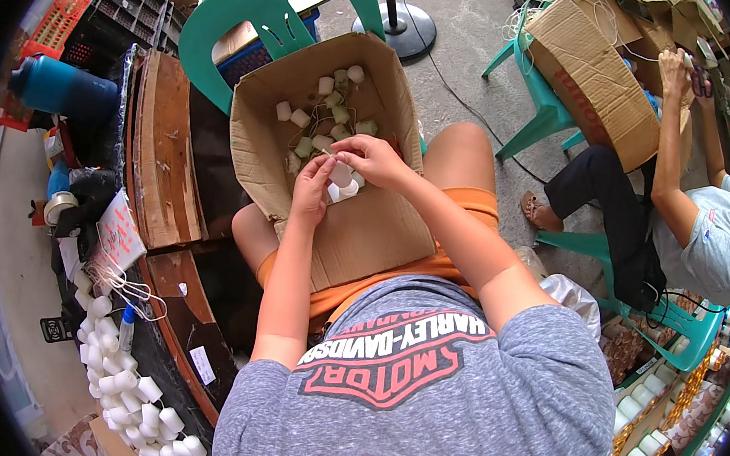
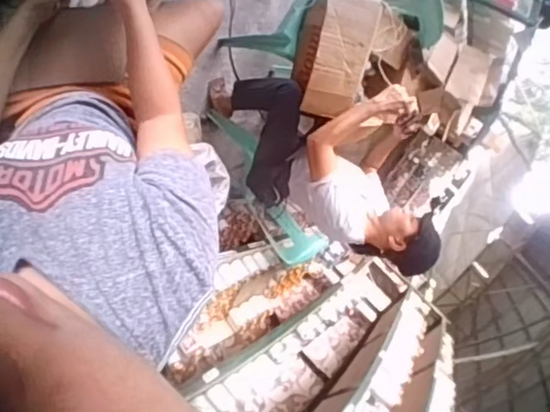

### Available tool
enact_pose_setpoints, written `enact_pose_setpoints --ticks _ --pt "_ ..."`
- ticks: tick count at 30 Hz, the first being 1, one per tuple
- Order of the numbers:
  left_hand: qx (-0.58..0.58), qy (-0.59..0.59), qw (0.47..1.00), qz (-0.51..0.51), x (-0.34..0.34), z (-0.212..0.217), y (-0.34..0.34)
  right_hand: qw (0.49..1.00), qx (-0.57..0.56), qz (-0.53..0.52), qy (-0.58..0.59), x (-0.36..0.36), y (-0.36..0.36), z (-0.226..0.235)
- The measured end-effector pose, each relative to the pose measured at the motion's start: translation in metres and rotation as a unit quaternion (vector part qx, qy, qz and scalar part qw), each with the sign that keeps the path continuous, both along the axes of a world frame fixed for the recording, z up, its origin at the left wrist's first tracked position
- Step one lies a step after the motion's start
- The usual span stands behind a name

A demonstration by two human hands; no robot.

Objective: The person sits on the floor and strings white foam cubes onto a thin cord using both hands. They repeatedly pick up cubes from a cardboard box on their lap, thread the cord through them, and pull the cord to secure the cubes in a line.

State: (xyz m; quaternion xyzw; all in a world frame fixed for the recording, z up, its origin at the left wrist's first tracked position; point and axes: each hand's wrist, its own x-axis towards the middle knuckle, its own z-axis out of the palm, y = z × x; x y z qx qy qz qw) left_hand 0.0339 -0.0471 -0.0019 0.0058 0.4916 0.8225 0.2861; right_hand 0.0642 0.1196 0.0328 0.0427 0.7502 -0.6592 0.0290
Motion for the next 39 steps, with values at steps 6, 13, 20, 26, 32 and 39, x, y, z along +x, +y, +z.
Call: enact_pose_setpoints --ticks 6,13,20,26,32,39 --pt "-0.045 -0.016 0.998 -0.037 0.0 -0.003 -0.004 0.998 -0.036 0.011 -0.05 0.008 0.0 -0.016" --pt "-0.084 0.0 0.994 -0.063 0.001 -0.004 -0.008 0.997 -0.029 0.036 -0.067 0.007 0.005 -0.025" --pt "-0.119 -0.023 0.988 -0.096 0.0 -0.001 -0.009 0.996 0.056 0.033 -0.064 0.008 0.007 -0.026" --pt "-0.159 -0.017 0.983 -0.09 -0.002 -0.01 -0.003 0.991 0.131 0.007 -0.039 0.007 0.001 -0.021" --pt "-0.168 0.017 0.984 -0.058 0.0 -0.008 -0.001 0.981 0.186 -0.053 0.025 0.008 -0.009 -0.029" --pt "-0.205 -0.004 0.979 -0.007 -0.004 -0.014 0.002 0.962 0.231 -0.035 0.143 0.012 -0.012 -0.022"
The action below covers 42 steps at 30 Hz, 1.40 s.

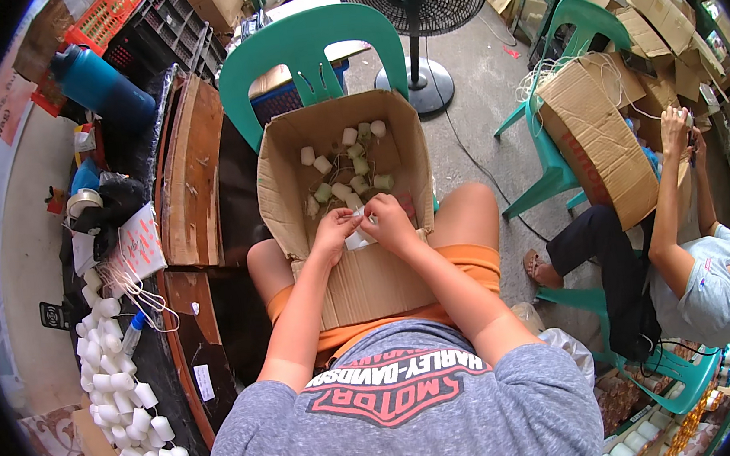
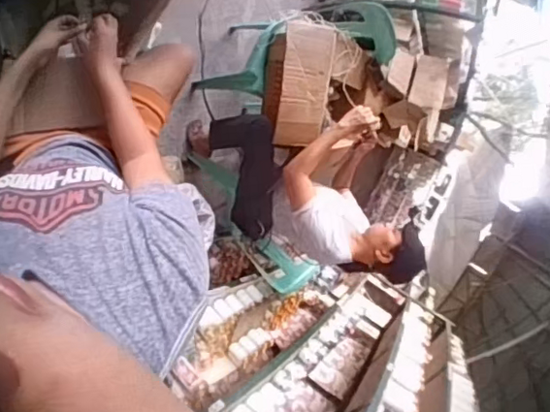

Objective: The person sits on the floor and strings white foam cubes onto a thin cord using both hands. They repeatedly pick up cubes from a cardboard box on their lap, thread the cord through them, and pull the cord to secure the cubes in a line.

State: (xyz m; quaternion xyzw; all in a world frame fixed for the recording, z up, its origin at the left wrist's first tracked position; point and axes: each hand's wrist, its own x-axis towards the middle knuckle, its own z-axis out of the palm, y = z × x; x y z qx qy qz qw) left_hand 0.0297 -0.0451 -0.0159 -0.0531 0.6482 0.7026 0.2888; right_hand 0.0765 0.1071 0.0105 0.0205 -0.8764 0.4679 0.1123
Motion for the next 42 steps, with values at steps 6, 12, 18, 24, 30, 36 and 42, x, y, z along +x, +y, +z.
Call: enact_pose_setpoints --ticks 6,12,18,24,30,36,42 --pt "-0.067 0.096 0.992 -0.043 0.002 0.001 0.002 0.999 -0.009 0.053 0.005 -0.005 0.002 -0.001" --pt "-0.14 0.137 0.979 -0.052 0.011 0.002 0.002 1.0 0.0 0.017 -0.025 -0.001 -0.007 -0.006" --pt "0.09 -0.096 0.988 -0.077 -0.001 -0.01 -0.014 0.999 0.011 0.044 -0.008 -0.004 -0.003 -0.014" --pt "0.069 -0.123 0.988 -0.067 -0.004 -0.011 -0.015 0.999 -0.029 0.021 -0.002 0.004 -0.005 0.004" --pt "0.038 -0.105 0.993 -0.048 0.001 -0.003 -0.013 0.999 -0.023 0.01 0.032 0.004 -0.005 -0.002" --pt "-0.022 -0.077 0.995 -0.053 0.002 0.009 -0.002 1.0 0.0 -0.015 0.024 0.005 -0.005 -0.002" --pt "-0.021 0.018 0.998 -0.06 0.002 -0.002 0.006 0.998 0.005 -0.057 0.031 0.006 -0.008 -0.003"
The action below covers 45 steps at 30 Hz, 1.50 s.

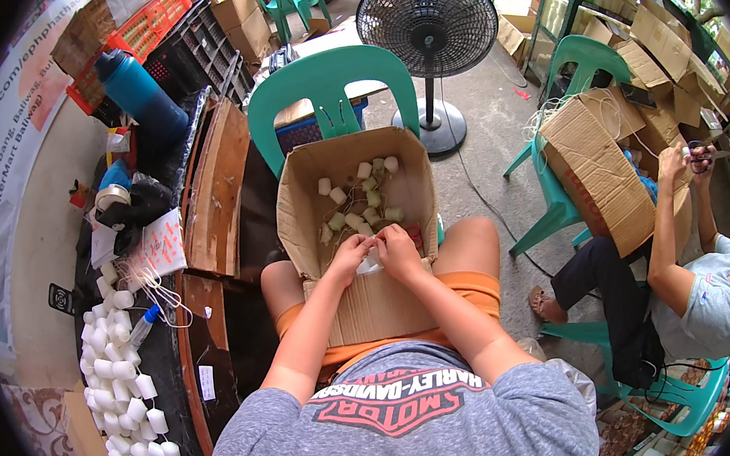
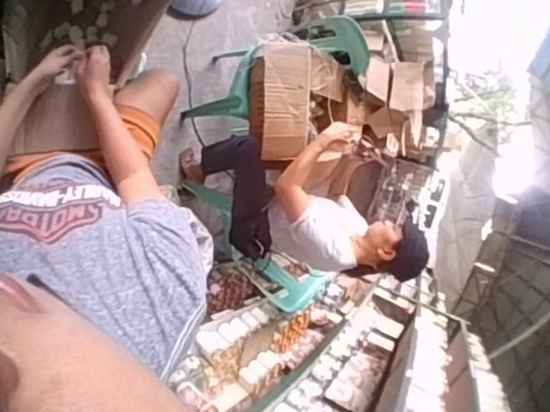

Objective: The person sits on the floor and strings white foam cubes onto a thin cord using both hands. They repeatedly pick up cubes from a cardboard box on their lap, thread the cord through them, and pull the cord to secure the cubes in a line.

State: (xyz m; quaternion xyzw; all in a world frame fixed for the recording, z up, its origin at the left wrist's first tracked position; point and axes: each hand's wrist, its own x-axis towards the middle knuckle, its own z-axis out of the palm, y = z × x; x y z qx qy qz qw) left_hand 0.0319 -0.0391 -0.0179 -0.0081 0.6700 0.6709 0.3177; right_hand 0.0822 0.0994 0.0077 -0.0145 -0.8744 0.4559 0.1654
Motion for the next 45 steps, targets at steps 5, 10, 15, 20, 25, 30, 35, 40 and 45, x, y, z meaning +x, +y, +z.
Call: enact_pose_setpoints --ticks 5,10,15,20,25,30,35,40,45 --pt "-0.015 0.03 0.999 -0.001 0.0 -0.009 -0.001 0.998 -0.019 0.009 -0.053 -0.003 0.003 0.001" --pt "0.02 0.015 0.999 0.023 0.004 0.006 0.004 0.999 -0.018 0.003 -0.051 -0.004 0.008 -0.005" --pt "0.021 0.033 0.999 -0.011 0.001 -0.008 -0.003 0.998 -0.017 0.013 -0.062 -0.004 0.004 -0.002" --pt "-0.037 0.062 0.997 -0.04 0.005 0.003 0.004 0.999 0.01 -0.003 -0.042 -0.004 0.006 -0.009" --pt "-0.098 0.103 0.987 -0.074 0.004 0.003 0.003 0.999 0.005 -0.015 -0.038 -0.004 0.005 -0.008" --pt "-0.179 0.16 0.966 -0.1 0.007 0.012 0.007 0.999 0.006 -0.028 -0.031 -0.004 0.006 -0.011" --pt "-0.228 0.186 0.95 -0.102 0.01 0.019 0.008 0.999 0.013 -0.033 -0.023 -0.004 0.006 -0.011" --pt "-0.237 0.184 0.949 -0.097 0.009 0.016 0.009 0.999 0.016 -0.033 -0.02 -0.004 0.006 -0.012" --pt "-0.249 0.188 0.944 -0.103 0.01 0.022 0.01 0.999 0.02 -0.029 -0.019 -0.003 0.007 -0.012"
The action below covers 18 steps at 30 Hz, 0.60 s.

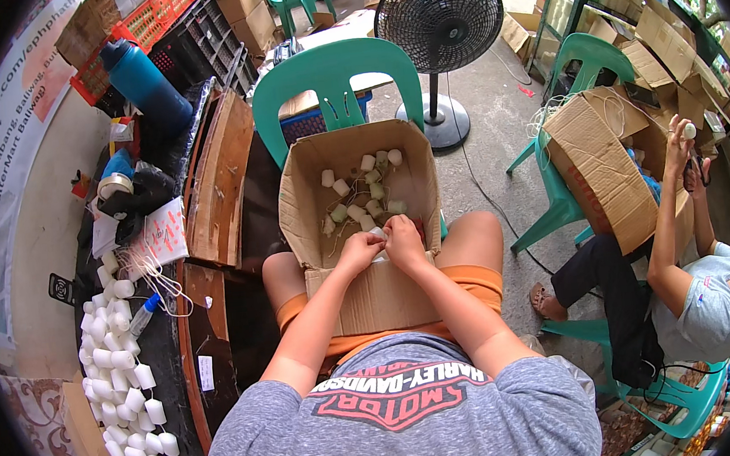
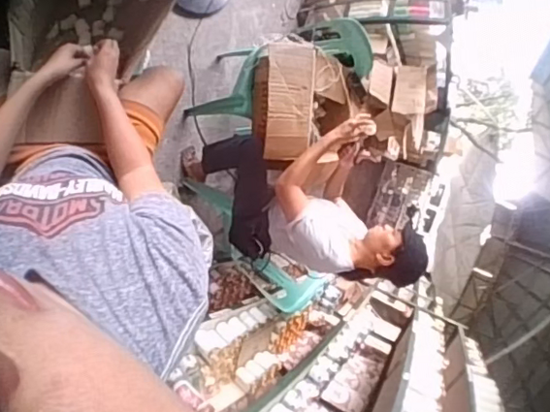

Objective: The person sits on the floor and strings white foam cubes onto a thin cord using both hands. They repeatedly pick up cubes from a cardboard box on their lap, thread the cord through them, and pull the cord to secure the cubes in a line.

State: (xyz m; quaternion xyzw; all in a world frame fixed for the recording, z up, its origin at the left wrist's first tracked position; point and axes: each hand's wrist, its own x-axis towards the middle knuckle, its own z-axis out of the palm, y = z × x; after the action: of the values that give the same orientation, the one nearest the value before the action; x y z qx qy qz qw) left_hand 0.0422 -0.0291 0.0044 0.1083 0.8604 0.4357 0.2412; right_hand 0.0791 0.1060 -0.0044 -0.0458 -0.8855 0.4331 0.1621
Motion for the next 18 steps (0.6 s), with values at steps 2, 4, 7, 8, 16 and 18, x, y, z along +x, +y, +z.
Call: enact_pose_setpoints --ticks 2,4,7,8,16,18 --pt "0.004 0.004 1.0 0.009 0.0 -0.002 0.0 1.0 0.0 0.004 0.001 0.0 -0.001 0.001" --pt "0.012 0.01 0.999 0.028 0.0 -0.008 -0.001 1.0 -0.002 0.01 0.001 0.001 -0.002 0.003" --pt "0.021 0.023 0.999 0.03 0.0 -0.013 -0.002 1.0 -0.006 0.014 -0.002 0.0 -0.002 0.003" --pt "0.017 0.015 0.999 0.031 0.001 -0.01 -0.001 1.0 -0.008 0.015 -0.002 0.001 -0.001 0.003" --pt "0.015 0.003 0.999 0.044 0.003 -0.003 0.001 1.0 -0.03 0.005 -0.004 0.002 -0.001 0.009" --pt "0.015 0.055 0.998 0.037 0.004 -0.005 0.001 0.999 -0.038 -0.001 -0.002 0.001 -0.001 0.008"
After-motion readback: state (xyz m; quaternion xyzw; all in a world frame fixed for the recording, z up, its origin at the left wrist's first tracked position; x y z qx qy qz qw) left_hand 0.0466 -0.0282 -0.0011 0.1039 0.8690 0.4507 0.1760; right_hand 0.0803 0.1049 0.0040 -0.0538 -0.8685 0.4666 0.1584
